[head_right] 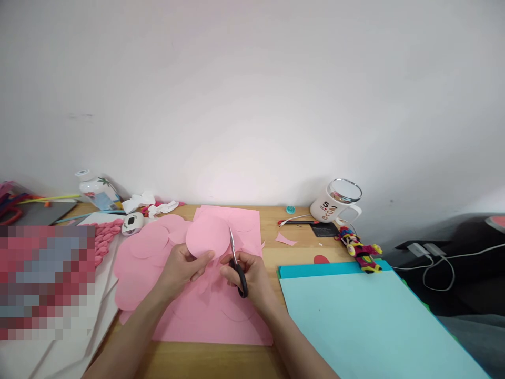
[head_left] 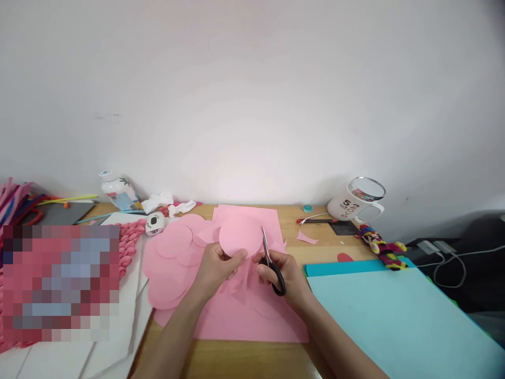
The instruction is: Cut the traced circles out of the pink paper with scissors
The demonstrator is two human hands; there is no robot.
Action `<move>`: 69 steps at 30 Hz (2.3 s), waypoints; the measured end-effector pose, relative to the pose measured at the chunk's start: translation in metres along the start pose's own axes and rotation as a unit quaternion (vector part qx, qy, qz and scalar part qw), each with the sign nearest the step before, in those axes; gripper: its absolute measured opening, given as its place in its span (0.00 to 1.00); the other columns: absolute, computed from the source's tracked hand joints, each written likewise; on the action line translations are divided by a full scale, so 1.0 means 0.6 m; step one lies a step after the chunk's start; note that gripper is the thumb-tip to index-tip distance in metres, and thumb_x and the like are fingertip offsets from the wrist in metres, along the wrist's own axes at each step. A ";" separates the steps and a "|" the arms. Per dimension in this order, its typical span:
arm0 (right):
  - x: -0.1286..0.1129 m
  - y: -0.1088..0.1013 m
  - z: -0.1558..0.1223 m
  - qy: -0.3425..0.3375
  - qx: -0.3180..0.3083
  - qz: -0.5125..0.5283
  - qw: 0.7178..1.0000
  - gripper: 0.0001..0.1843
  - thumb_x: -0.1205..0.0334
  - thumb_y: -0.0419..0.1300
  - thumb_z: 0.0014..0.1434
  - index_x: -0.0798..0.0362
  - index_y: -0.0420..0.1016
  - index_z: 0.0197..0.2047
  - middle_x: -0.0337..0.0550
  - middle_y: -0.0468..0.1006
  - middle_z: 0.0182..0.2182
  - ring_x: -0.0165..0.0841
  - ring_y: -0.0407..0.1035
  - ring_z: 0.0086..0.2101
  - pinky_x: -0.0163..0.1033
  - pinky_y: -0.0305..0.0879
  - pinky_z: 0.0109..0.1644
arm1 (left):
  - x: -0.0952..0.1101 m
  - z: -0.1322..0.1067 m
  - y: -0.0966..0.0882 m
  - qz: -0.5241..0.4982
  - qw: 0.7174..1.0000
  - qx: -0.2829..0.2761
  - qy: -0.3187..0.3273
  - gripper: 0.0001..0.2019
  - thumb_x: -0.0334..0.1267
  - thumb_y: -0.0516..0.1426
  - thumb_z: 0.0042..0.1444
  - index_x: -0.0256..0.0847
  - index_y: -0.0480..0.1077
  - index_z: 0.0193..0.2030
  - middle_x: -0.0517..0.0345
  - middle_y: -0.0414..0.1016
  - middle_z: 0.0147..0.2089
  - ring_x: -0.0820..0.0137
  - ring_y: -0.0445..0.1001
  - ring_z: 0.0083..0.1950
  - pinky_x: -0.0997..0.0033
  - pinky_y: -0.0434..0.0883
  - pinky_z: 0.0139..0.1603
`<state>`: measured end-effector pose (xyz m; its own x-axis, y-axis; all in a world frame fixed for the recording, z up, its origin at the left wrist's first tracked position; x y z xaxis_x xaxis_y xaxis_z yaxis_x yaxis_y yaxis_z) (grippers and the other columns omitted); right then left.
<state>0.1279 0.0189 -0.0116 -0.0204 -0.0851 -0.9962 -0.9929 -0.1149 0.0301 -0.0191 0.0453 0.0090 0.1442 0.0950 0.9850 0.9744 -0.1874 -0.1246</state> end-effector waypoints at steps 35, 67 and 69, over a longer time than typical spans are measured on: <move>-0.002 -0.001 0.001 -0.054 -0.032 0.025 0.998 0.13 0.56 0.64 0.47 0.53 0.63 0.26 0.33 0.62 0.20 0.26 0.54 0.21 0.31 0.51 0.23 | -0.017 -0.005 0.006 -0.038 0.996 -0.030 -0.080 0.14 0.42 0.59 0.45 0.39 0.60 0.18 0.70 0.58 0.09 0.80 0.54 0.12 0.77 0.53 0.16; -0.001 -0.003 0.001 -0.046 -0.018 0.012 0.999 0.13 0.54 0.61 0.49 0.54 0.66 0.24 0.32 0.61 0.16 0.26 0.54 0.20 0.33 0.53 0.25 | -0.012 -0.002 0.001 -0.046 0.997 -0.008 -0.054 0.15 0.45 0.60 0.42 0.39 0.58 0.20 0.71 0.55 0.09 0.81 0.51 0.13 0.78 0.50 0.17; 0.001 -0.004 0.002 -0.050 -0.019 0.014 0.998 0.13 0.55 0.60 0.49 0.54 0.65 0.24 0.32 0.61 0.16 0.26 0.55 0.20 0.33 0.53 0.25 | -0.014 -0.001 0.001 -0.044 0.998 -0.011 -0.049 0.15 0.45 0.60 0.43 0.39 0.58 0.20 0.71 0.55 0.09 0.81 0.51 0.13 0.78 0.50 0.17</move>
<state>0.1299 0.0203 -0.0125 -0.0622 0.0092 -0.9980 -0.9865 -0.1524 0.0600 -0.0200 0.0440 0.0007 0.0747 0.2070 0.9755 0.9802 -0.1953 -0.0336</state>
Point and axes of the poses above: each hand's wrist, its own z-axis towards the middle knuckle, its own y-axis out of the palm, x = y × z, the point moved 3 cm from there along z, towards the middle knuckle
